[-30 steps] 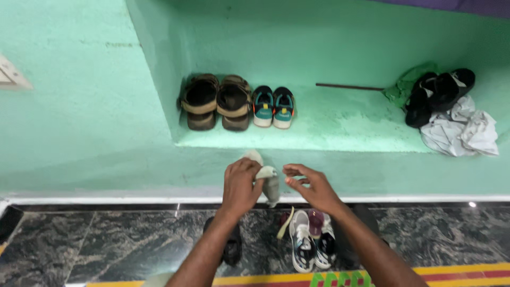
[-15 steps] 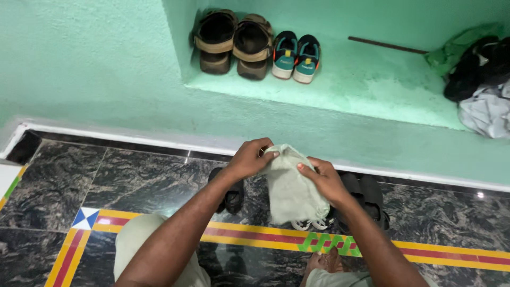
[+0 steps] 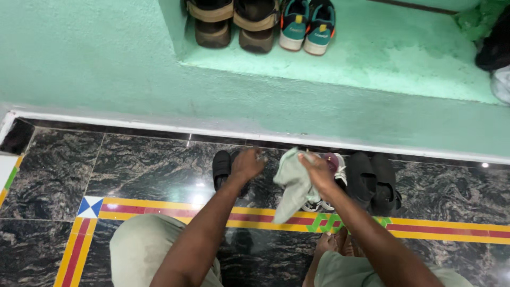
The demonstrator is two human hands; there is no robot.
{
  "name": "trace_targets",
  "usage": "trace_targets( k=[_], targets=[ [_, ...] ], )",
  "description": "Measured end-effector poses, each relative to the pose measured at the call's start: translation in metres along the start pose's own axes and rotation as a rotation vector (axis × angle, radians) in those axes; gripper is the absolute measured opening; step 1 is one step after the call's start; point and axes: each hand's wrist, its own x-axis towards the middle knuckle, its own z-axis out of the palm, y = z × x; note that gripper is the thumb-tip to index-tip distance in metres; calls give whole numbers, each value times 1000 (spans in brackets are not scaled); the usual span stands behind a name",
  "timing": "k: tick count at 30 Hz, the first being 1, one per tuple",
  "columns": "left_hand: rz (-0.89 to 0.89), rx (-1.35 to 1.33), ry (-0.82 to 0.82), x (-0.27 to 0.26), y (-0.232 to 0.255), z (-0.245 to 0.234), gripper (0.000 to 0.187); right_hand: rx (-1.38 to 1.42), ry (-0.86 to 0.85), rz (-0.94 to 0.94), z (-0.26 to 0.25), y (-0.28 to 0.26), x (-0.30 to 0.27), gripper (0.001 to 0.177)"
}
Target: The person sits on the floor and wipes several pairs of shoes with a cloth. They clean a colorful sneaker, a black slip-on, and a white sneaker, placing each cleaned shoe on a built-in shelf. The person handles the shoes one at a time, wiping the exterior surfaces thoroughly.
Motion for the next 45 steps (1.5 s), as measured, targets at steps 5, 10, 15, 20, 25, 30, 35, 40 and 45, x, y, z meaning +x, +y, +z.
trace_targets(
  k=[5, 10, 15, 20, 25, 30, 35, 40, 45],
  targets=[
    [-85, 55, -56, -3, -102, 26, 40, -511, -78, 147, 57, 55, 12, 51],
    [-431, 35, 29, -21, -160, 24, 48, -610, -210, -136, 139, 110, 17, 27],
    [-677, -90, 97, -27, -206, 49, 51, -681, -189, 76, 215, 113, 10, 25],
    [-792, -174, 133, -23, -231, 74, 50, -607, -221, 221, 248, 105, 12, 26],
    [-861, -156, 93, -12, -218, 71, 50, -533, -214, 299, 248, 102, 22, 30],
    [-885, -269, 245, -16, -205, 58, 45, -450, -205, 380, 242, 106, 35, 43],
    [-669, -345, 446, -39, -180, 51, 32, -357, -166, 352, 229, 92, 27, 68],
    [-312, -503, 584, -69, -145, 52, 30, -343, -71, 247, 205, 74, 20, 85],
    [-139, -543, 561, -72, -91, 44, 27, -447, 8, 92, 164, 67, 16, 86]
  ],
)
